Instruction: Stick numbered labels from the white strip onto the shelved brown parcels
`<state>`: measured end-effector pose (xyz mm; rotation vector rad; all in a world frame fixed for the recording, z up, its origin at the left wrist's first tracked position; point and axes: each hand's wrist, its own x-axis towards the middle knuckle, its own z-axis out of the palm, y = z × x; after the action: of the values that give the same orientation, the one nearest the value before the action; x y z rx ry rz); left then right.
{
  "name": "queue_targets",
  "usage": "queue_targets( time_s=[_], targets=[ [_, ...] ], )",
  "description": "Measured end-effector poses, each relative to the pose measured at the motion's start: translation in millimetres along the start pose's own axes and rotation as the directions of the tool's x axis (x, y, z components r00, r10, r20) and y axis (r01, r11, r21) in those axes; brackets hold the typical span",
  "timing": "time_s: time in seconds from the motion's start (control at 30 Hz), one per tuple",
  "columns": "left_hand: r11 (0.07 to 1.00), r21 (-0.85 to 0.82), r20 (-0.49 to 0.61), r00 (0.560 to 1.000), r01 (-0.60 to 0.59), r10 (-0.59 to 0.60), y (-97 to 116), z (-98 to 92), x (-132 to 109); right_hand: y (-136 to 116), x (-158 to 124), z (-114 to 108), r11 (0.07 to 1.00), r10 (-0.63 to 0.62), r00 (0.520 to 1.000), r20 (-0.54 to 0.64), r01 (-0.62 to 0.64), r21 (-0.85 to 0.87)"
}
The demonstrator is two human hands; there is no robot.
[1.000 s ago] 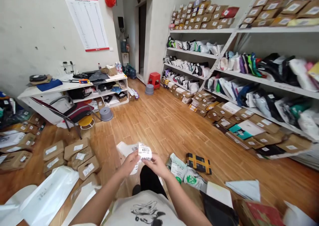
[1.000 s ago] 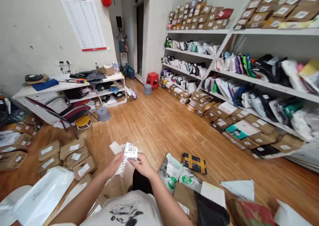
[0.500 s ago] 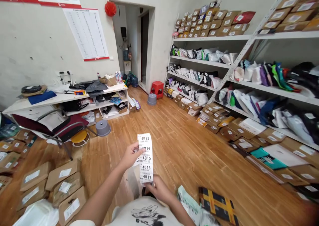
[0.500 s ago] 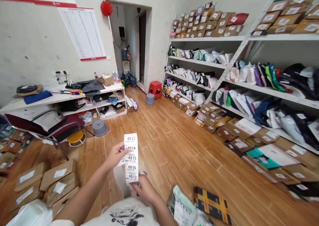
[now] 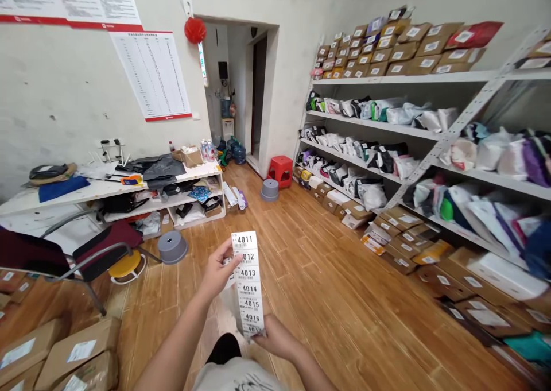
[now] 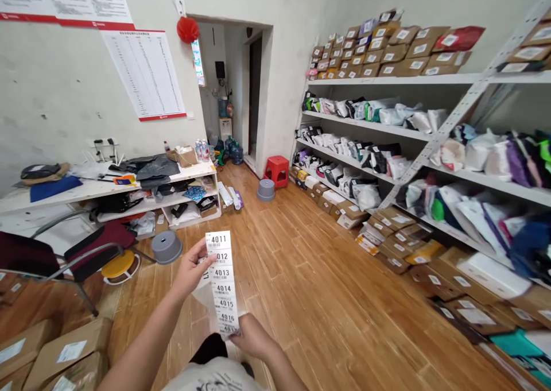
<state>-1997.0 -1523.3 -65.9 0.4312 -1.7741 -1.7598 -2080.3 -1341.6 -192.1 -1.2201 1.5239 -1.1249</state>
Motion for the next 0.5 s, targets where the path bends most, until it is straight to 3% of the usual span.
queue_targets(
  time_s=[0.1, 0.17, 0.2, 0.27, 0.33, 0.43, 0.5],
  targets=[
    [0.997, 0.077, -0.013, 1.000, -0.003, 0.004, -1, -11.7, 31, -5, 31, -25, 0.990, -0.015, 0.998, 0.056, 0.007, 0.138],
    [0.981, 0.192, 0.027, 1.000, -0.020, 0.015, -2, -18.3, 52, -20, 53, -46, 0.957, -0.073, 0.996, -0.045, 0.083, 0.279],
    [0.965, 0.259, 0.065, 0.998, -0.037, 0.021, -2, -20.7, 63, -30, 64, -57, 0.929, -0.122, 0.979, -0.161, 0.170, 0.329],
    [0.924, 0.370, 0.165, 0.986, -0.094, 0.035, -6, -23.2, 86, -54, 85, -76, 0.872, -0.222, 0.877, -0.427, 0.374, 0.315],
    [0.894, 0.412, 0.290, 0.955, -0.177, 0.056, -11, -22.0, 107, -77, 105, -88, 0.837, -0.280, 0.730, -0.624, 0.504, 0.213],
    [0.880, 0.391, 0.422, 0.902, -0.269, 0.088, -21, -15.0, 133, -103, 135, -94, 0.827, -0.252, 0.515, -0.820, 0.554, 0.094],
    [0.909, 0.334, 0.416, 0.904, -0.251, 0.097, -28, -8.9, 144, -109, 153, -94, 0.826, -0.193, 0.389, -0.901, 0.560, 0.064]
  ],
)
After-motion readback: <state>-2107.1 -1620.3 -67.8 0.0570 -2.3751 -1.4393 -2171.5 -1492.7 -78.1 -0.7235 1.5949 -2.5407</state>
